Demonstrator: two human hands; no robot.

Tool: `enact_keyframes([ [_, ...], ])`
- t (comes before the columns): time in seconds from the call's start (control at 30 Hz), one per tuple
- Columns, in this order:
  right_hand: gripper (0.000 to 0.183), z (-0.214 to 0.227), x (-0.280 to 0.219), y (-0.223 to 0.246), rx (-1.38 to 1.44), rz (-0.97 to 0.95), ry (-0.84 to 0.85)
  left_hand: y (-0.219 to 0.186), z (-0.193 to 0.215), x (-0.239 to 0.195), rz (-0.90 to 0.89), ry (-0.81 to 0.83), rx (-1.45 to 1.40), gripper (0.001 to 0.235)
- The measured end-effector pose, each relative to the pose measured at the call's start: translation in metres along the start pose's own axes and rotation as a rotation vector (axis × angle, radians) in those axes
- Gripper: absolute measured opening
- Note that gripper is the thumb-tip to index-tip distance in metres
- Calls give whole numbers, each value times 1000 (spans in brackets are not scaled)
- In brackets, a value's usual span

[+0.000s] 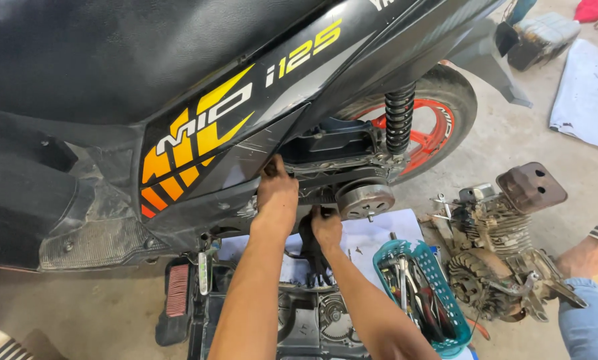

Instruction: Disassembling and cleaning the CVT transmission system of a motorcycle

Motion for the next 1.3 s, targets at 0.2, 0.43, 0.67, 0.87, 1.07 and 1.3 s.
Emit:
enact_keyframes([
  [0.2, 47, -29, 19, 1, 126, 71, -30, -4, -27, 15, 2, -8, -66, 29],
  [0.43, 53, -45, -14, 41, 553, -221, 44, -2, -33, 27, 31, -7, -125, 33],
  [0.67, 37, -76, 37, -11, 31, 334, -147, -4, -34, 20, 30, -26, -134, 38],
  [0.87, 36, -37, -12, -7, -118, 426, -140, 2, -17, 16, -6, 39, -85, 33],
  [1.07, 34, 41, -50, -41, -61, 289, 541, -5, 2, -34, 127, -354, -245, 45],
  [1.3, 28, 159, -108, 40, 87, 572, 847, -100, -17, -110, 434, -595, -1296, 72],
])
Point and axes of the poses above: each hand's wrist, its own x-axis towards the middle knuckle, its own z-axis out of the back of the hand, y = z × x, the point moved 2 cm from there along x, towards the middle knuckle, and after that the axes turned 14 degrees about -z, right-handed, at the moved point
